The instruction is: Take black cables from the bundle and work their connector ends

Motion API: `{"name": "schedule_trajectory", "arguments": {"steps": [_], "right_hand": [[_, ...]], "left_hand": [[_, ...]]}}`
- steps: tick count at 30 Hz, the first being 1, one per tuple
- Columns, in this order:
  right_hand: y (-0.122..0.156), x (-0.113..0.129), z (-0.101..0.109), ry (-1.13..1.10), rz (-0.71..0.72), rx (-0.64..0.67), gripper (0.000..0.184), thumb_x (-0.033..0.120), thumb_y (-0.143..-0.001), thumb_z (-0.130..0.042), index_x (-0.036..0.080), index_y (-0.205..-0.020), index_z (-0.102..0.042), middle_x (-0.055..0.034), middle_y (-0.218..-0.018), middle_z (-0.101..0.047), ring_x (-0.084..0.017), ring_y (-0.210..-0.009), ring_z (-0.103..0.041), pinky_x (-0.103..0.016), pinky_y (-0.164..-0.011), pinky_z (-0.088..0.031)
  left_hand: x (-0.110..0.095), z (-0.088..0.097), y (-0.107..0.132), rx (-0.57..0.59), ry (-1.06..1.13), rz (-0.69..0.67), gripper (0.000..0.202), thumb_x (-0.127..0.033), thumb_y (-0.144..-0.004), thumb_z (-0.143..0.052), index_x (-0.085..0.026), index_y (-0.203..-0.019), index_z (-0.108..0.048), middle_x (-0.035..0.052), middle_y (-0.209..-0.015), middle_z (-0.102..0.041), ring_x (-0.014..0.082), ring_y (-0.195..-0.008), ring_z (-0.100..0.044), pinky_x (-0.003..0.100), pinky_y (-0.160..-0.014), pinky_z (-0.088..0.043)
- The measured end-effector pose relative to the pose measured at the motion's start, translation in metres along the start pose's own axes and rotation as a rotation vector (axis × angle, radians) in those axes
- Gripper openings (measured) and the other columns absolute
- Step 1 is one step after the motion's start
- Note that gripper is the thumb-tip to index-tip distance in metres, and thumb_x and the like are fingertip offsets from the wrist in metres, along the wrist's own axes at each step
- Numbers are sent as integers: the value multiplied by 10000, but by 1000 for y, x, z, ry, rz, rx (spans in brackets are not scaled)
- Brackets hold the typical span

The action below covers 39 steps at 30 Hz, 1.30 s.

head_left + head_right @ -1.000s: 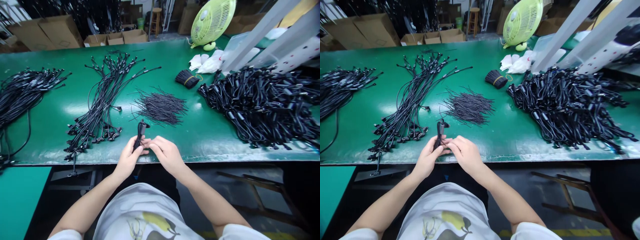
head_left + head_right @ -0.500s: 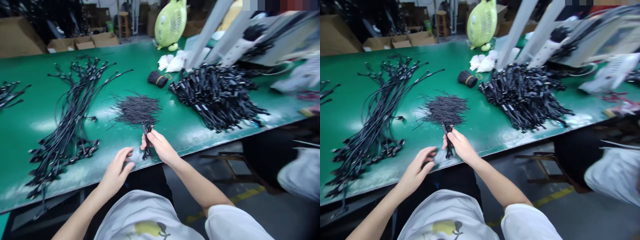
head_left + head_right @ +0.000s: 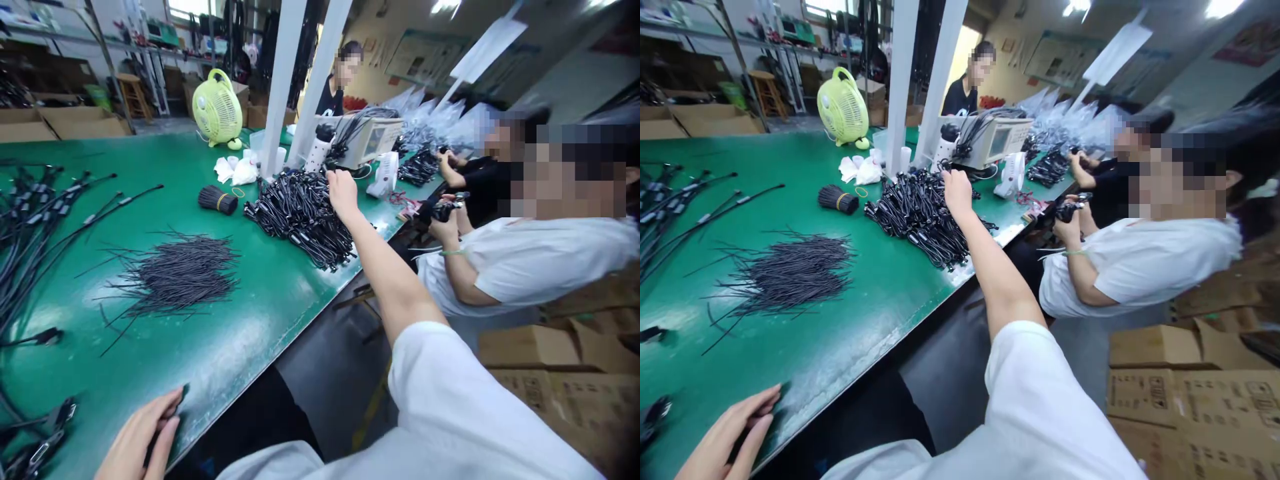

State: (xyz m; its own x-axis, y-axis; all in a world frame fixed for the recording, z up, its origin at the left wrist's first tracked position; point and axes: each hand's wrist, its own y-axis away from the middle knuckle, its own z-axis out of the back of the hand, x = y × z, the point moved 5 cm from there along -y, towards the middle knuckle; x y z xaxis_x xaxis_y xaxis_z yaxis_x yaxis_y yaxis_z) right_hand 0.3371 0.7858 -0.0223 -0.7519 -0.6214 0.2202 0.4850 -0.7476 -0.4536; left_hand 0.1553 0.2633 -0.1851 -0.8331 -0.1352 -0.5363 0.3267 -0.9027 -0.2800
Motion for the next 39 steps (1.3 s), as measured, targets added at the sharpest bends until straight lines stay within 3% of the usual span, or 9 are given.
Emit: {"name": "schedule_trajectory", "arguments": {"steps": [7, 11, 13, 16, 21, 27, 31, 35, 39], "right_hand": [[-14, 8, -33, 115, -217, 45, 426, 401, -948, -496, 5, -903, -646, -213, -921, -635, -245, -987, -558, -436, -857, -397], [13, 39, -17, 113, -202, -21, 501, 367, -969, -415, -76, -1062, -628, -405, -1061, -565, -400, -1110, -520, -606, -879, -332], [25, 60, -15, 64, -106, -130, 513, 394, -988, -328, 30, -1258, -569, -372, -1304, -462, -397, -1278, -406, -610, -1003, -241], [51, 122, -27, -169, 386, -186, 504, 471, -987, -284, 178, -1135, -665, -248, -1129, -625, -319, -1172, -532, -485, -968, -395], [110, 279, -64, -330, 935, 205, 269, 319, -960, -408, 259, -1016, -664, -106, -1085, -663, -261, -959, -624, -407, -811, -495], [140, 482, -133, 19, 1288, 316, 309, 96, -922, -384, 146, -1141, -596, -149, -1190, -588, -235, -927, -577, -337, -701, -378], [143, 545, -164, 86, 1368, 322, 258, 93, -942, -369, 100, -1068, -594, -172, -1060, -606, -240, -936, -549, -336, -719, -334], [113, 543, -135, 131, 1389, 262, 303, 93, -975, -317, 93, -1165, -553, -178, -1134, -590, -230, -984, -554, -318, -724, -338], [69, 520, -40, 200, 1230, 17, 539, 139, -994, -39, 13, -1292, -470, -185, -1165, -561, -216, -1063, -574, -289, -716, -363]], "left_hand": [[-25, 10, -7, -88, 5, 41, 262, -336, -948, -497, -301, -1193, -585, 18, -1121, -705, 232, -984, -687, 339, -809, -577], [-45, 13, -3, -70, 96, 84, 250, -259, -969, -480, -232, -1183, -606, 61, -1105, -700, 223, -999, -659, 327, -859, -533], [-42, 29, -2, -124, 92, 98, 247, -218, -976, -459, -206, -1173, -608, 75, -1088, -702, 218, -991, -650, 324, -867, -517], [-17, 80, 13, -333, -101, 225, 257, -197, -973, -465, -199, -1195, -593, 87, -1119, -685, 226, -1041, -620, 357, -941, -473], [40, 166, 63, -525, -528, 572, 351, -313, -968, -472, -152, -1267, -556, 152, -1228, -603, 311, -1145, -538, 465, -1003, -422], [70, 162, 85, -360, -487, 652, 338, -291, -983, -415, -165, -1264, -557, 125, -1214, -611, 291, -1157, -522, 447, -1012, -425], [71, 162, 88, -387, -449, 664, 337, -271, -985, -404, -182, -1273, -554, 115, -1220, -610, 284, -1164, -519, 448, -1018, -423], [75, 167, 90, -394, -437, 655, 341, -276, -991, -392, -165, -1270, -555, 121, -1224, -610, 287, -1155, -521, 446, -1012, -426], [78, 171, 91, -435, -428, 655, 350, -307, -998, -369, -162, -1240, -578, 133, -1190, -627, 301, -1117, -544, 465, -990, -431]]}}
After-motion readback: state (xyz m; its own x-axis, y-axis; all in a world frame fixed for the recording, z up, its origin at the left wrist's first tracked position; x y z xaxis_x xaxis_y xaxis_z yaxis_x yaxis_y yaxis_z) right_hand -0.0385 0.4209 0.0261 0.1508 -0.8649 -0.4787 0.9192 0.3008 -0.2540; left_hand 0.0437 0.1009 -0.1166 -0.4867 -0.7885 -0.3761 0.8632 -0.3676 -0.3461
